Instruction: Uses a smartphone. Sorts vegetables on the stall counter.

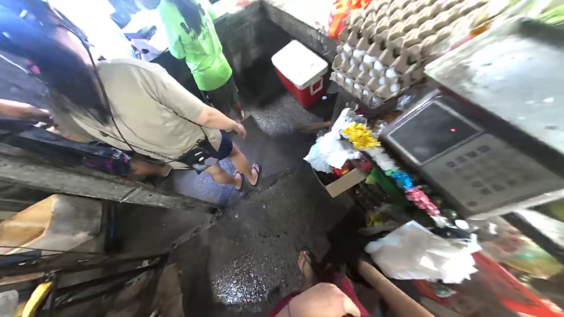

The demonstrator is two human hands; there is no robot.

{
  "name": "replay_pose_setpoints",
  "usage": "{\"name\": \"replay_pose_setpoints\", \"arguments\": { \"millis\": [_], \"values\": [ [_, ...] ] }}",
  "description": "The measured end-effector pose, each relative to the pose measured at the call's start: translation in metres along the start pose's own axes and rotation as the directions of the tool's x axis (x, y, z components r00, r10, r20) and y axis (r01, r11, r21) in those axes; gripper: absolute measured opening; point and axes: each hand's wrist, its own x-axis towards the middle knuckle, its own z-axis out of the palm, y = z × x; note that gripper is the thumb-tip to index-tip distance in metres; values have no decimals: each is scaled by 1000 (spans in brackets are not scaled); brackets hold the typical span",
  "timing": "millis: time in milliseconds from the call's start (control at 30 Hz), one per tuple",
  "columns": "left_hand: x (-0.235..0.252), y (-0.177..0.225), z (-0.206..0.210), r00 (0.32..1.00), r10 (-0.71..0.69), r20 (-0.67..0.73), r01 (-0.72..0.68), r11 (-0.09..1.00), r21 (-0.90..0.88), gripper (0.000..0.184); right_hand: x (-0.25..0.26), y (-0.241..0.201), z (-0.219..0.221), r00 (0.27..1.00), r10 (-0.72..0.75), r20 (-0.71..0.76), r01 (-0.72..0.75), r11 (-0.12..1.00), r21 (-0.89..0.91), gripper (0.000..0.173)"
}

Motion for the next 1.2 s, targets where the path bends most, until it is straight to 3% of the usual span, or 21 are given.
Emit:
{"name": "replay_pose_setpoints", "arguments": {
  "millis": [100, 167, 267, 367, 433, 633, 767, 933, 1033, 1100, 1200],
  "values": [
    [16, 6, -16, 990, -106, 95, 96, 990, 103, 24, -83, -13, -41, 992, 107, -70, -86, 963, 256, 53],
    [27, 5, -26, 985, -139, 100, 126, 984, 124, 25, -61, 22, -19, 967, 115, -227, 6, 883, 470, 51],
    [42, 1, -35, 993, -118, 23, 115, 986, 121, 25, -58, 51, 2, 921, 15, -390, 240, 766, 597, 46],
    [59, 5, -41, 996, -92, 19, 91, 994, 67, 26, -89, 58, 1, 813, -106, -573, 478, 685, 550, 34],
    [71, 11, -42, 994, -94, 58, 93, 995, 30, 25, -87, 69, 6, 716, -194, -670, 601, 659, 452, 36],
    [103, 17, -31, 967, -150, 205, 139, 988, 67, 25, -106, 75, -5, 592, -315, -742, 740, 576, 346, 38],
    [112, 25, -34, 977, -165, 131, 155, 984, 85, 25, -127, 85, 1, 467, -169, -868, 810, 477, 342, 31],
    [170, 51, -36, 984, 76, -160, -51, 986, 157, 18, -167, 113, 5, 170, 134, -976, 892, 401, 210, 34],
    [211, 57, -43, 946, 28, -322, 33, 983, 183, 20, -205, 130, -11, 53, 299, -953, 886, 425, 183, 36],
    [233, 51, -43, 901, -13, -433, 91, 983, 160, 22, -228, 142, -22, 68, 408, -910, 884, 399, 245, 39],
    [243, 42, -38, 870, -4, -493, 62, 993, 102, 20, -249, 156, -28, 266, 542, -797, 919, 108, 380, 37]
  ]
}}
